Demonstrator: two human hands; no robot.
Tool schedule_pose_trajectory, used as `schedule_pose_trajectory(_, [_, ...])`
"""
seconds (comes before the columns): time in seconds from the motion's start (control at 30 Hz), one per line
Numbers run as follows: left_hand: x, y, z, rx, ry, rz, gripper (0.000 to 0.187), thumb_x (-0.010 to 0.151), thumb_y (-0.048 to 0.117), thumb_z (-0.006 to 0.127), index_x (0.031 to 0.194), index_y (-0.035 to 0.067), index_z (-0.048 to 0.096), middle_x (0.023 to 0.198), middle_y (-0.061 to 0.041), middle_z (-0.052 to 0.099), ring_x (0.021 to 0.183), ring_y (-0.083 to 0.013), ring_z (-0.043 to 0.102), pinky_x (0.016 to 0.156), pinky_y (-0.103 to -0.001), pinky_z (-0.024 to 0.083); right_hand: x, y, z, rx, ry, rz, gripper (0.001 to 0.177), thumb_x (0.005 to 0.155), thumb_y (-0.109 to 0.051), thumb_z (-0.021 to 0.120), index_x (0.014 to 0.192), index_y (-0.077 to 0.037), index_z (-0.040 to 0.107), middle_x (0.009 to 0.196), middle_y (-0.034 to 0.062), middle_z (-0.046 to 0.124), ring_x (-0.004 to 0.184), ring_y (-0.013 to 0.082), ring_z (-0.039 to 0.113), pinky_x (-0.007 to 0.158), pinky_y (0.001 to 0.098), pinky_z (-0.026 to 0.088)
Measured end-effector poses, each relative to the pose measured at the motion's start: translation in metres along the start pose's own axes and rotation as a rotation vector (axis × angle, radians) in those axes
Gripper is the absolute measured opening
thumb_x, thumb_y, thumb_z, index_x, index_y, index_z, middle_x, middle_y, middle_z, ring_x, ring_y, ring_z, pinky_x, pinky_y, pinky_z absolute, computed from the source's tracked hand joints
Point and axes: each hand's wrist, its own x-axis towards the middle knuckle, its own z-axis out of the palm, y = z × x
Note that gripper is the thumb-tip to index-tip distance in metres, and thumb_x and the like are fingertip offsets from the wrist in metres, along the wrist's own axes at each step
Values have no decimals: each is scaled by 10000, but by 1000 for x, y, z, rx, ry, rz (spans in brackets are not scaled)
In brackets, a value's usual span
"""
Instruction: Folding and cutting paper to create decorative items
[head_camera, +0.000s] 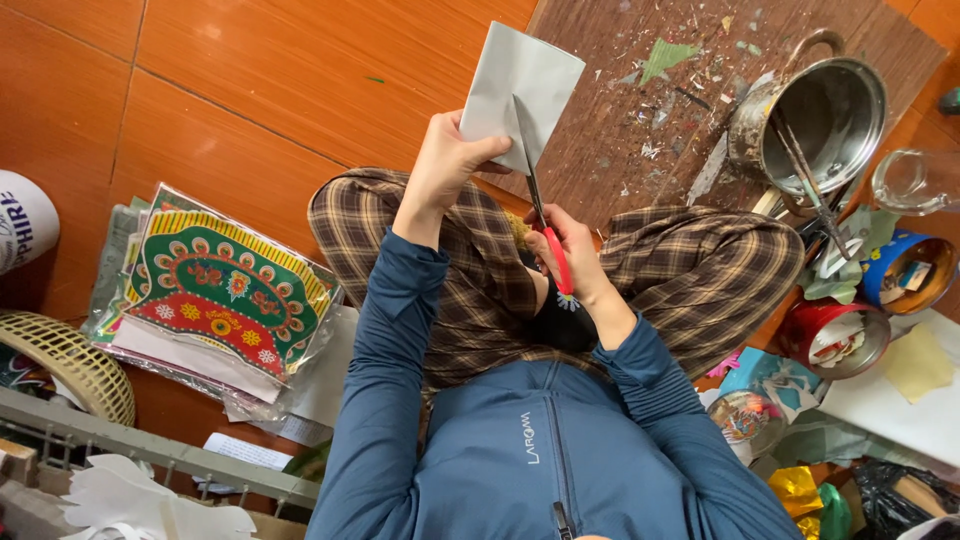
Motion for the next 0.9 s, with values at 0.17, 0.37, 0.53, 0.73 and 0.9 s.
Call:
schedule_pose_trajectory(0.17, [2, 0, -8, 64, -78, 92, 406, 807, 32, 929, 1158, -45, 740, 961, -148, 796, 824, -216, 810, 701, -315, 698, -2, -17, 2, -6, 13, 109, 278, 1019, -255, 786, 1163, -35, 696, 651, 60, 622, 497, 123, 604, 428, 239, 481])
schedule_pose_trajectory(0.37, [14, 3, -13, 186, -4, 283, 293, 908, 217, 876, 1049, -19, 773, 871, -120, 803, 679, -127, 728, 586, -227, 608, 1, -11, 5, 95, -40, 226, 299, 1004, -201, 771, 1240, -50, 670, 803, 16, 655, 589, 92, 578, 505, 215, 456])
schedule_pose_trajectory(0.53, [9, -10, 1, 145, 66, 185, 298, 817, 293, 1023, 850, 96, 802, 701, 10, 722, 643, -44, 634, 566, -183, 518, 21, 27, 4, 98, -98, 5, 396, 1075, -379, 699, 1278, -41, 662, 752, 157, 684, 545, 205, 709, 465, 315, 567])
schedule_pose_trajectory(0.73, [3, -11, 4, 135, 20, 106, 264, 808, 247, 1007, 827, 96, 791, 670, 18, 727, 615, -18, 645, 552, -148, 500, 25, 36, 6, 156, -40, -21, 401, 1041, -377, 775, 1204, -22, 686, 633, 117, 640, 475, 166, 658, 414, 266, 522])
schedule_pose_trajectory(0.9, [1, -11, 5, 161, 6, 109, 220, 845, 207, 972, 850, 83, 790, 699, 6, 738, 637, -22, 655, 567, -148, 518, 21, 31, 10, 149, 24, -33, 243, 1085, -224, 727, 1141, 9, 687, 571, 125, 601, 383, 184, 614, 363, 262, 479])
